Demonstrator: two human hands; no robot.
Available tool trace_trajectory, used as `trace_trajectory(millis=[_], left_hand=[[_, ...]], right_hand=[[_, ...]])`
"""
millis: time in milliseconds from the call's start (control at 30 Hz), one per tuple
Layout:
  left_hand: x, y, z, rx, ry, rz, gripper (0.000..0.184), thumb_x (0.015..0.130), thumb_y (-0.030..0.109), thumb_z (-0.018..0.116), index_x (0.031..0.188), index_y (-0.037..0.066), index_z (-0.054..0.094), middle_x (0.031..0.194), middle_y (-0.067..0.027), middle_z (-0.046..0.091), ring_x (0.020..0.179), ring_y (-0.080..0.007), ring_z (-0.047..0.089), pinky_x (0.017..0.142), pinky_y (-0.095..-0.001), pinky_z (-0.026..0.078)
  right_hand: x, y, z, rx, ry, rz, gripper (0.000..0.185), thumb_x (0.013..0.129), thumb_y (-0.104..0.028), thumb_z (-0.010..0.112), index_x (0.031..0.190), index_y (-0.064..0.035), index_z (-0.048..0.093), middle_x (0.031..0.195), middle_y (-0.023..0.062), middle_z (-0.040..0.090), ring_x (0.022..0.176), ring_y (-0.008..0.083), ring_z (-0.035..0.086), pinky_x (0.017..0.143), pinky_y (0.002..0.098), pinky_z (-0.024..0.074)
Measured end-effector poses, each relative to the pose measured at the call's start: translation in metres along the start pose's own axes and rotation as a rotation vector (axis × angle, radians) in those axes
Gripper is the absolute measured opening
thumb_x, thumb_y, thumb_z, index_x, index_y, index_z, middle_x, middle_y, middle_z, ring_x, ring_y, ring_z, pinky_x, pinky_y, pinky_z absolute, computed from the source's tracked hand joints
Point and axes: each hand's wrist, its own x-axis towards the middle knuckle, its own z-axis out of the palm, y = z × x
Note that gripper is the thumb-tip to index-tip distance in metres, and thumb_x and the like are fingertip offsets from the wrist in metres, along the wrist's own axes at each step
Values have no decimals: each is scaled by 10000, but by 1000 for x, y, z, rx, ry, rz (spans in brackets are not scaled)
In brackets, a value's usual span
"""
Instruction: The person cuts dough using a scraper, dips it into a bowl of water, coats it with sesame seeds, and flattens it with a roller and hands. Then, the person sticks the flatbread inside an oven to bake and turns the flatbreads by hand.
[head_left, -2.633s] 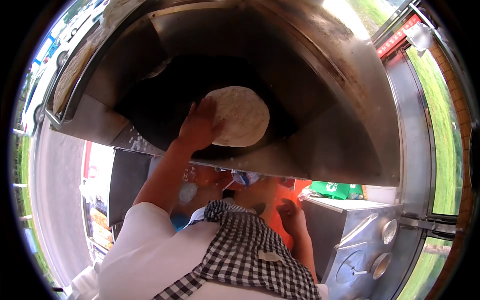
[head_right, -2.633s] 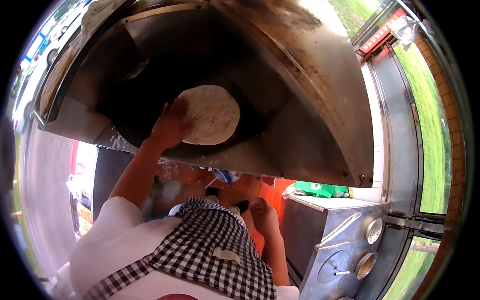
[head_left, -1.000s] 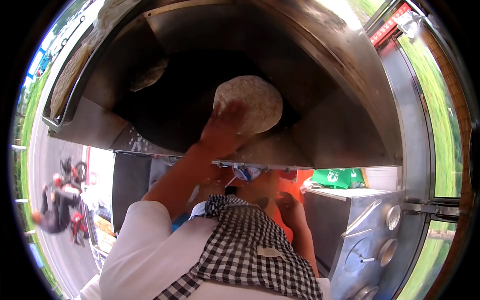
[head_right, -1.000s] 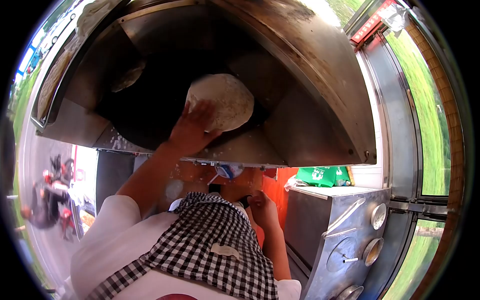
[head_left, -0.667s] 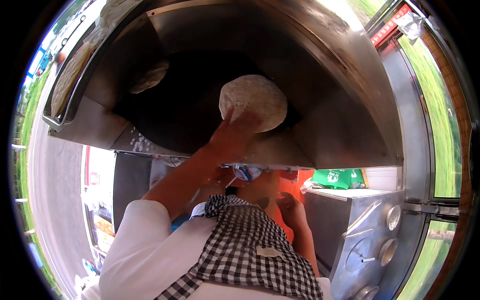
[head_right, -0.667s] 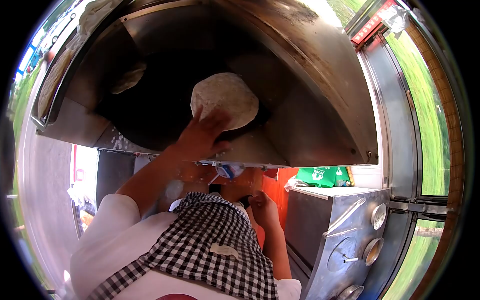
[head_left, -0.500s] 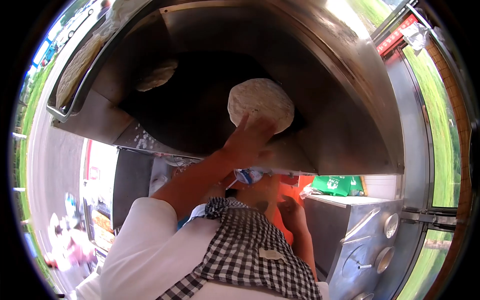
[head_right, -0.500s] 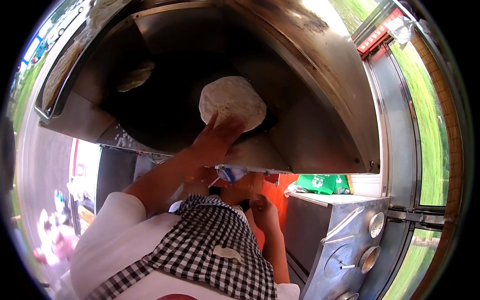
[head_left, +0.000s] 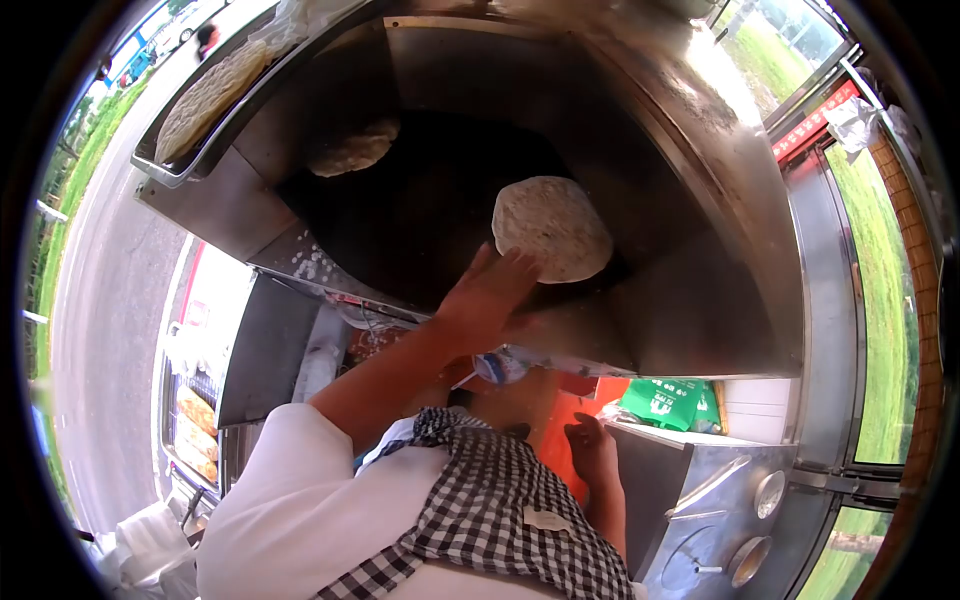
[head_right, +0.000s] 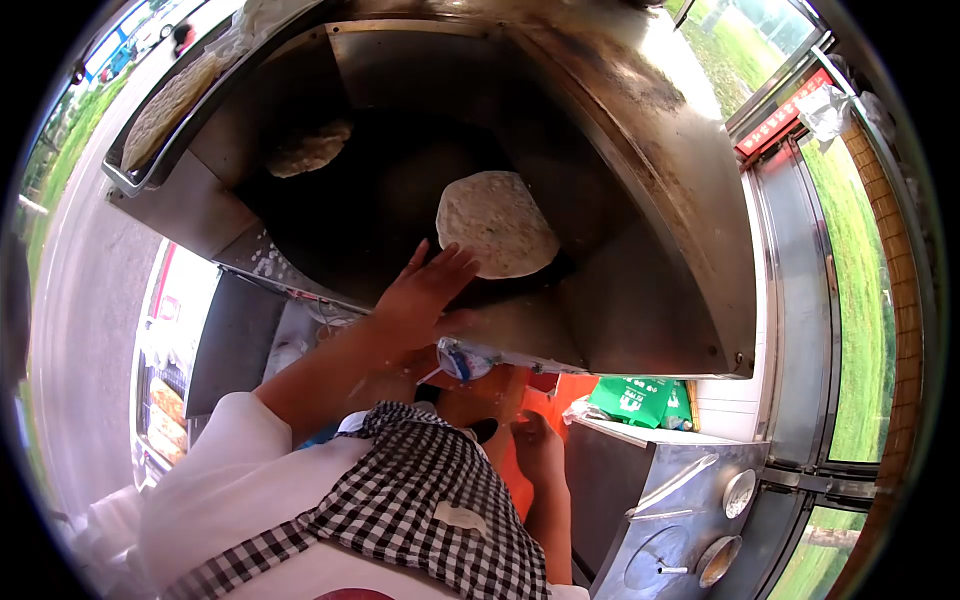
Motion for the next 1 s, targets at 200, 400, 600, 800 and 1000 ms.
trace_trajectory(millis=[200,400,600,800,1000], left_hand=[[-37,2,-17,-47,154,-110,614,932,297,720,1455,23,551,1542,-187,528,1483,-361,445,1258,-567,256],[-65,20,-9,-44,212,-147,542,948,272,711,1413,20,592,1507,-189,566,1448,-374,488,1242,-578,284],[-87,48,2,-30,232,-175,548,942,267,719,1413,18,591,1499,-186,573,1435,-379,500,1234,-585,294],[-109,79,12,-37,210,-228,568,936,230,726,1441,21,570,1505,-184,572,1455,-375,482,1245,-581,281],[-117,93,13,-131,233,-174,558,923,221,738,1420,21,578,1485,-185,586,1447,-370,491,1238,-586,293]], right_hand=[[0,16,-18,24,5,-6,352,940,-198,756,1220,0,677,940,181,778,857,270,776,744,365,594],[2,36,-27,79,-61,3,389,962,-247,754,1263,-10,684,976,169,776,871,249,757,792,355,582],[-5,68,-33,53,-73,-13,403,964,-268,756,1259,-3,683,950,162,768,859,231,748,788,352,579],[-14,103,-35,79,-72,4,419,951,-279,766,1250,5,694,944,166,762,855,250,743,794,364,581],[-43,84,-52,58,30,58,403,947,-267,766,1248,-8,700,992,186,764,919,273,747,827,375,584]])
